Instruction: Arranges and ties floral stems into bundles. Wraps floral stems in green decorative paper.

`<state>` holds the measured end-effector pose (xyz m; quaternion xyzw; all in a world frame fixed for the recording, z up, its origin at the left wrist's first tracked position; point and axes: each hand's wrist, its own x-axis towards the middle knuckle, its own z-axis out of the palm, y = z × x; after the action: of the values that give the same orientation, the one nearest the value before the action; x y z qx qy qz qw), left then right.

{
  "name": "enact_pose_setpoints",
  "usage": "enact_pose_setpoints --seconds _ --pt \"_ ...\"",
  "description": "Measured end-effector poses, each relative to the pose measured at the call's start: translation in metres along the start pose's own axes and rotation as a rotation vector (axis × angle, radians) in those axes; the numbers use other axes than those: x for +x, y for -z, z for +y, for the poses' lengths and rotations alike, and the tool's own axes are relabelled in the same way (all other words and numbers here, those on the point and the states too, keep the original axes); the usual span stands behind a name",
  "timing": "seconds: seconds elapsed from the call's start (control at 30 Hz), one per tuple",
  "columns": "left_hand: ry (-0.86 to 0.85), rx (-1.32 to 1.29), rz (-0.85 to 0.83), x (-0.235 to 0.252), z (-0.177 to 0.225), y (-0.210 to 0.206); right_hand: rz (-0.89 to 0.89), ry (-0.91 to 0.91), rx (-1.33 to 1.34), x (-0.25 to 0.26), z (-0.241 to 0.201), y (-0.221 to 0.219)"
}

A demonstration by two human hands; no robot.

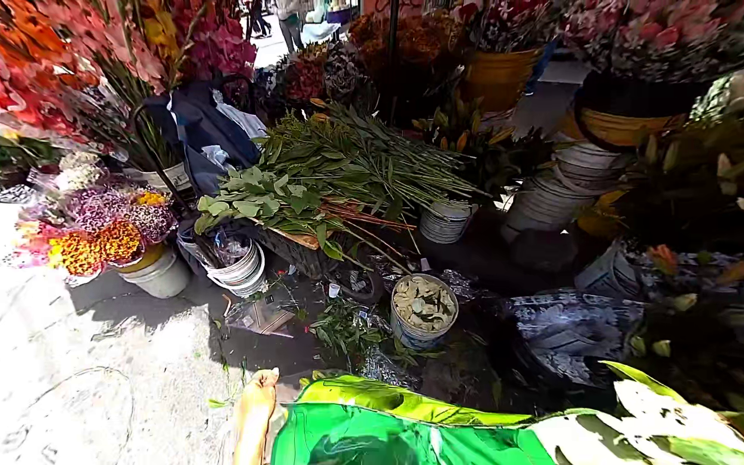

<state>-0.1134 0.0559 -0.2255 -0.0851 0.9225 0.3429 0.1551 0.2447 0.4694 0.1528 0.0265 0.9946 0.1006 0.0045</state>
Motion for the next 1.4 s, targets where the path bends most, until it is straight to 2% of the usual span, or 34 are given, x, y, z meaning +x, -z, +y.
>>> enact_pose_setpoints --seconds 0.07,0.13,0.17,0.2,0.23,0.27,0.33,0.37,0.47,0.6,0.7,0.8,0.87,0.97,1.07,1.13,1.2,1.3,1.4 --pt "-0.226 0.018 0.020 -0.020 0.044 0.031 -0.136 -0.243 0.158 -0.001 0.004 -0.005" --pt "-0.616 0.091 0.062 -0.072 0.114 0.039 -0.231 -0.585 0.275 -0.008 -0.002 -0.012" --pt "-0.823 0.111 0.057 -0.104 0.147 0.030 -0.297 -0.667 0.265 -0.009 -0.002 -0.015" --pt "-1.018 0.117 0.009 -0.137 0.176 0.014 -0.391 -0.697 0.242 -0.009 0.001 -0.019" --pt "-1.184 0.147 -0.066 -0.167 0.199 -0.006 -0.421 -0.641 0.188 -0.019 0.011 -0.035" --pt "-1.310 0.201 -0.140 -0.193 0.213 -0.031 -0.370 -0.507 0.113 -0.038 0.030 -0.062" --pt "-1.431 0.286 -0.189 -0.221 0.223 -0.081 -0.355 -0.365 0.109 -0.062 0.049 -0.092" --pt "-1.449 0.300 -0.159 -0.224 0.222 -0.102 -0.406 -0.370 0.147 -0.065 0.047 -0.094" --pt "-1.518 0.230 0.093 -0.204 0.208 -0.140 -0.568 -0.467 0.306 -0.059 0.027 -0.077" --pt "-1.560 0.250 0.173 -0.177 0.184 -0.155 -0.522 -0.494 0.456 -0.070 0.020 -0.092" --pt "-1.598 0.304 0.059 -0.175 0.186 -0.159 -0.630 -0.602 0.497 -0.081 0.021 -0.101" --pt "-1.591 0.414 -0.254 -0.196 0.211 -0.137 -0.681 -0.618 0.430 -0.098 0.022 -0.105" --pt "-1.639 0.404 -0.410 -0.219 0.225 -0.123 -0.629 -0.646 0.446 -0.111 0.017 -0.117" --pt "-1.731 0.330 -0.485 -0.253 0.234 -0.127 -0.593 -0.680 0.433 -0.120 0.004 -0.127" --pt "-1.655 0.377 -0.641 -0.261 0.244 -0.124 -0.568 -0.665 0.453 -0.126 -0.002 -0.117" --pt "-1.635 0.328 -0.622 -0.254 0.239 -0.119 -0.514 -0.627 0.473 -0.123 -0.001 -0.107" --pt "-1.585 0.308 -0.510 -0.243 0.229 -0.121 -0.427 -0.532 0.352 -0.126 -0.005 -0.100" --pt "-1.513 0.400 -0.476 -0.236 0.211 -0.143 -0.207 -0.391 0.150 -0.133 -0.019 -0.097" --pt "-1.598 0.328 -0.481 -0.238 0.202 -0.169 -0.154 -0.381 0.101 -0.143 -0.026 -0.107"
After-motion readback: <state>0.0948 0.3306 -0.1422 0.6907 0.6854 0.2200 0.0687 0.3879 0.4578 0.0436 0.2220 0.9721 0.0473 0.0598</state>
